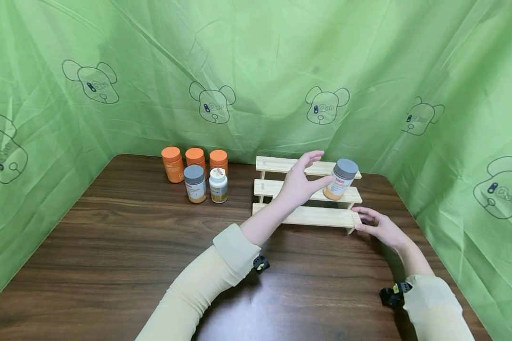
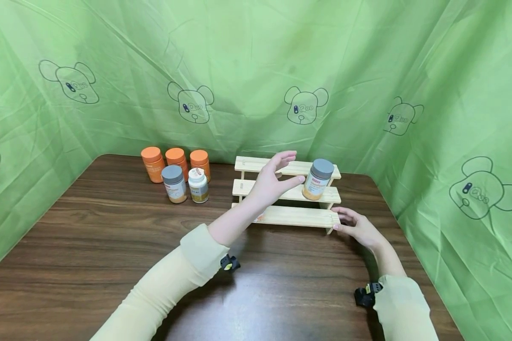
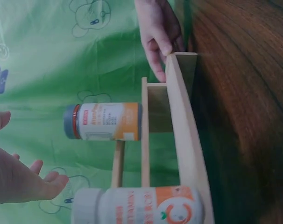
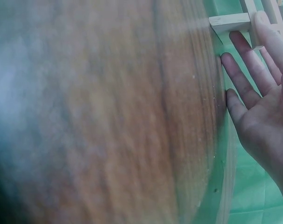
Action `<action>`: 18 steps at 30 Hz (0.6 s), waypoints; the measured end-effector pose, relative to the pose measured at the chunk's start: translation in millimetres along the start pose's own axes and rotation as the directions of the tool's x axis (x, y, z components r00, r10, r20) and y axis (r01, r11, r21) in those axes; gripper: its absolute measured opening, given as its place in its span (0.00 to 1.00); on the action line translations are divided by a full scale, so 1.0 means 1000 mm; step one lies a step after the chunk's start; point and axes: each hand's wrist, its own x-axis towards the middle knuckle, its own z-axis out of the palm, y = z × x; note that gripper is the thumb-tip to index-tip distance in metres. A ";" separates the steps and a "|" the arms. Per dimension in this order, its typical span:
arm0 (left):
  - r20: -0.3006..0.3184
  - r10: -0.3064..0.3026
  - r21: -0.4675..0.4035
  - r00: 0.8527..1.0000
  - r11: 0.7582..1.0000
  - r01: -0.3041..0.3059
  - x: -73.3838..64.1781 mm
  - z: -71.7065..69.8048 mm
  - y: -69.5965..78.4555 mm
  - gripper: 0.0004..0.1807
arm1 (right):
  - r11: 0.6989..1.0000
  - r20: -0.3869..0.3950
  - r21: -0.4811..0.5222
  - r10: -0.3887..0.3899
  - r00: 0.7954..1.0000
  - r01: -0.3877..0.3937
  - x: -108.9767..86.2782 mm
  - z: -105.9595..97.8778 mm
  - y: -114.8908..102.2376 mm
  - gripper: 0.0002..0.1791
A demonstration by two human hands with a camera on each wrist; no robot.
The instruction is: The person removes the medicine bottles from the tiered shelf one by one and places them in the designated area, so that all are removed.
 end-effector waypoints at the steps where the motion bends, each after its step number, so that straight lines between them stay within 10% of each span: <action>1: -0.003 -0.002 0.007 1.000 1.000 0.002 0.001 0.003 -0.002 0.35 | 1.000 0.001 0.002 0.000 1.000 0.000 0.000 0.000 0.000 0.30; 18: 0.005 0.017 0.060 1.000 0.998 -0.017 0.019 0.033 -0.030 0.40 | 1.000 0.002 -0.001 0.008 1.000 -0.008 -0.001 0.001 -0.002 0.31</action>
